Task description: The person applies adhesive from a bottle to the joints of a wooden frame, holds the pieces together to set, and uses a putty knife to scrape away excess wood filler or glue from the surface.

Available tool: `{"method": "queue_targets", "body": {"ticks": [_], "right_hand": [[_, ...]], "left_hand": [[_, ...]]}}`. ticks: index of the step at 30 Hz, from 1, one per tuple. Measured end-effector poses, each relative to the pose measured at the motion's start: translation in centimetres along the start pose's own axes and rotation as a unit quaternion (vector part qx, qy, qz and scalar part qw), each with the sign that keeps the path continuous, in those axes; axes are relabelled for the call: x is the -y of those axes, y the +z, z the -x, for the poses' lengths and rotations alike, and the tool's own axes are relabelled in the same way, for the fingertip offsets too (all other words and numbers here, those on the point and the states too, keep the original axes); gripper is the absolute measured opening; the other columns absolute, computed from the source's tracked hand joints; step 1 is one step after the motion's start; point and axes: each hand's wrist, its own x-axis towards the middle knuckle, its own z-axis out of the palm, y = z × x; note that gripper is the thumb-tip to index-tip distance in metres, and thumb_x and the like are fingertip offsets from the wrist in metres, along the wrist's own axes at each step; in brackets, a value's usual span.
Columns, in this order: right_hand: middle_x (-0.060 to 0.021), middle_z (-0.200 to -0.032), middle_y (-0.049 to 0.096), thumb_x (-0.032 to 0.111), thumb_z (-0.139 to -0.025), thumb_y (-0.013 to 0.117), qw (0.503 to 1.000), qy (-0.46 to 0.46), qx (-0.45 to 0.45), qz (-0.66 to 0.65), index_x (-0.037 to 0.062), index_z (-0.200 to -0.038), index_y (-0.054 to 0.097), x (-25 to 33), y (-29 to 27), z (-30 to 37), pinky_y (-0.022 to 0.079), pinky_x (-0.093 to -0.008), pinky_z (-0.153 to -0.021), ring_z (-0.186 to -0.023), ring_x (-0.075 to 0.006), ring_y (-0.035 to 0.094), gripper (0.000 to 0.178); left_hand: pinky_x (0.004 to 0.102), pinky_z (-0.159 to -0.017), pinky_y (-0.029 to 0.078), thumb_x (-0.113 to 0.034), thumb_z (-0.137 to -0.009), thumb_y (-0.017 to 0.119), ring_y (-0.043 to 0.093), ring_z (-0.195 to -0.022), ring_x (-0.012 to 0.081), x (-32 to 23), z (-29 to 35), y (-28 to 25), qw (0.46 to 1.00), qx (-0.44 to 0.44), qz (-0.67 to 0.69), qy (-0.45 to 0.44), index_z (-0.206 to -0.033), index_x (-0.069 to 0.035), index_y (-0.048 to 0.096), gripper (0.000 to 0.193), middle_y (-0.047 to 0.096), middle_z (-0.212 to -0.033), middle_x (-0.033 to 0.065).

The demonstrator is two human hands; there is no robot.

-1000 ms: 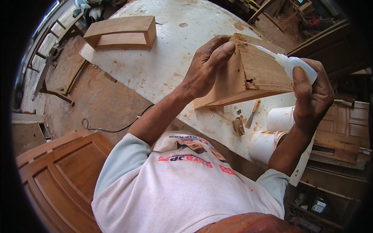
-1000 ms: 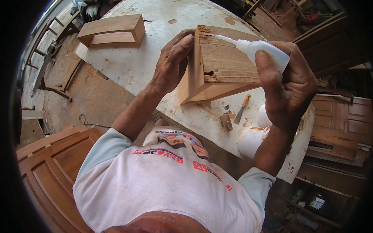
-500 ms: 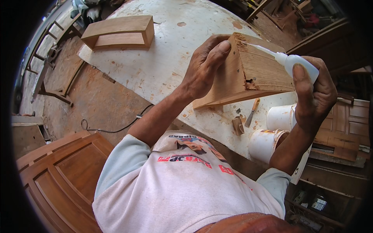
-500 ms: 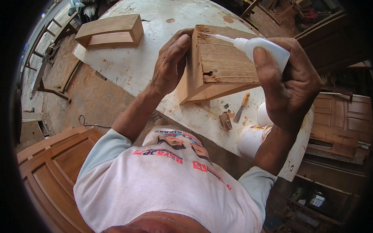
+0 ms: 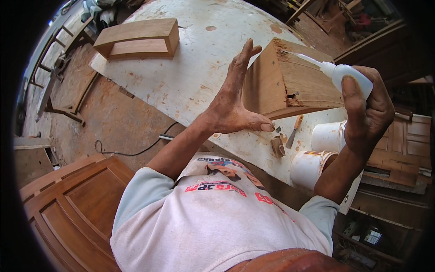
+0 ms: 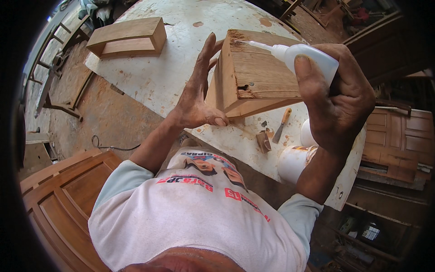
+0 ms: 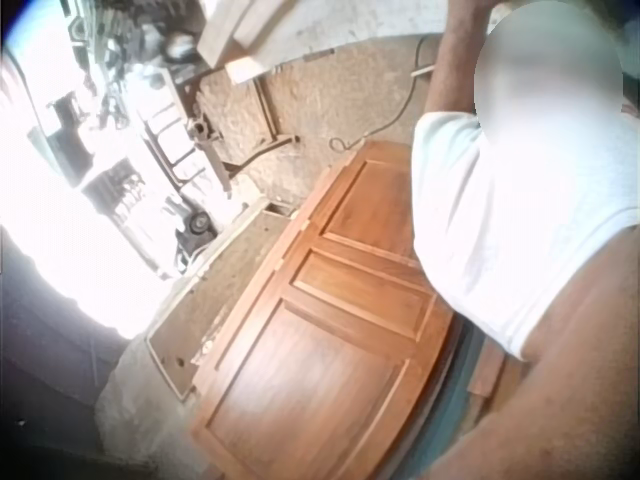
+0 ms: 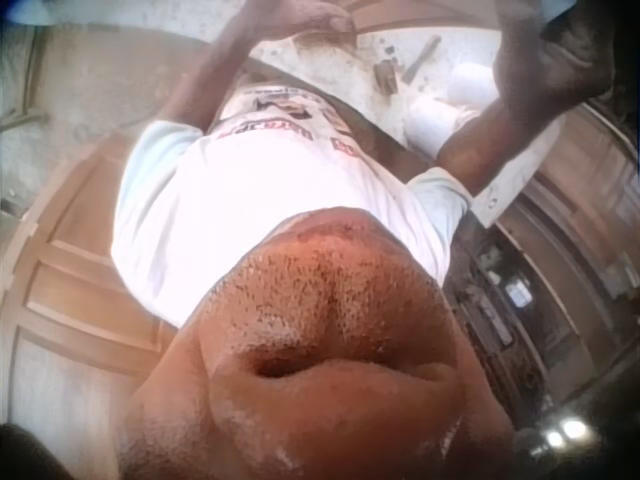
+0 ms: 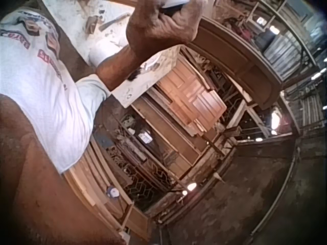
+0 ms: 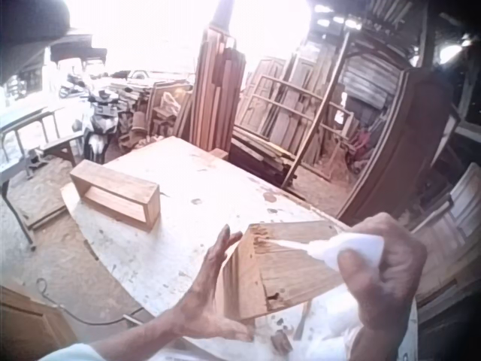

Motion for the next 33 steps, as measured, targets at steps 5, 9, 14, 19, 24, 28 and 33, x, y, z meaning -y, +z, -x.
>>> {"method": "queue_targets", "body": {"ticks": [5, 9, 14, 19, 24, 28, 33], "right_hand": [[0.0001, -0.08, 0.066, 0.012, -0.092, 0.072, 1.0, 0.002, -0.01, -0.005, -0.0015, -0.098, 0.07, 0.0, 0.4, -0.2, 0.044, -0.0194, -0.063, -0.071, -0.0018, 0.056, 0.015], [0.0005, -0.08, 0.066, 0.011, -0.092, 0.072, 1.0, -0.007, -0.016, 0.01, -0.0013, -0.098, 0.07, -0.1, 0.5, -0.4, 0.043, -0.0193, -0.062, -0.07, -0.0015, 0.055, 0.014], [0.0018, -0.078, 0.065, 0.011, -0.091, 0.073, 1.0, 0.001, -0.019, 0.002, -0.0004, -0.097, 0.07, -0.1, 0.6, -0.6, 0.043, -0.0193, -0.061, -0.069, -0.0014, 0.054, 0.013], [0.0023, -0.077, 0.064, 0.011, -0.091, 0.073, 1.0, -0.014, -0.018, 0.005, 0.0004, -0.096, 0.071, -0.2, 1.0, -1.0, 0.042, -0.0193, -0.06, -0.069, -0.0012, 0.053, 0.012], [0.0017, -0.076, 0.064, 0.01, -0.09, 0.073, 1.0, -0.02, -0.014, 0.016, 0.0002, -0.096, 0.07, -0.5, 1.0, -1.1, 0.042, -0.0205, -0.06, -0.069, -0.0016, 0.053, 0.011], [0.0015, -0.077, 0.064, 0.01, -0.09, 0.073, 1.0, -0.006, -0.012, 0.015, 0.0002, -0.095, 0.07, -0.2, 1.0, -1.0, 0.042, -0.0202, -0.06, -0.069, -0.0014, 0.053, 0.011], [0.0021, -0.077, 0.064, 0.01, -0.091, 0.073, 1.0, 0.009, -0.015, 0.011, 0.0002, -0.095, 0.07, 0.2, 0.9, -0.9, 0.042, -0.0189, -0.059, -0.068, -0.0004, 0.053, 0.011]], "left_hand": [[0.0564, -0.123, 0.026, -0.057, -0.052, 0.098, 0.025, -0.149, 0.0412, -1.2, 0.5, 0.2, 0.997, 0.013, -0.071, -0.011, -0.164, -0.007, 0.001, 0.156, 0.025, -0.16, 0.0231], [0.0544, -0.126, 0.024, -0.061, -0.05, 0.097, 0.023, -0.153, 0.0358, -0.5, 1.0, 0.6, 0.996, 0.007, -0.069, -0.06, -0.164, -0.011, 0.01, 0.152, 0.021, -0.166, 0.0183], [0.0513, -0.122, 0.031, -0.043, -0.059, 0.097, 0.036, -0.144, 0.0396, -0.8, 0.7, 0.4, 0.997, 0.005, -0.059, -0.056, -0.162, -0.004, 0.016, 0.137, 0.036, -0.153, 0.0233], [0.0504, -0.121, 0.033, -0.042, -0.059, 0.097, 0.037, -0.143, 0.0379, -0.5, 0.7, 0.5, 0.998, 0.002, -0.051, -0.043, -0.162, -0.005, 0.018, 0.135, 0.038, -0.153, 0.0216], [0.0508, -0.121, 0.034, -0.041, -0.059, 0.097, 0.038, -0.143, 0.0376, -0.5, 0.7, 0.4, 0.998, 0.01, -0.051, -0.047, -0.162, -0.005, 0.018, 0.134, 0.038, -0.153, 0.0215], [0.0511, -0.121, 0.034, -0.041, -0.06, 0.097, 0.038, -0.144, 0.0376, -0.4, 0.7, 0.3, 0.997, 0.01, -0.054, -0.049, -0.162, -0.006, 0.018, 0.134, 0.037, -0.154, 0.0216], [0.0517, -0.122, 0.034, -0.042, -0.06, 0.097, 0.038, -0.144, 0.0373, -0.5, 0.7, 0.1, 0.997, 0.011, -0.048, -0.052, -0.162, -0.007, 0.019, 0.133, 0.036, -0.155, 0.021]]}}
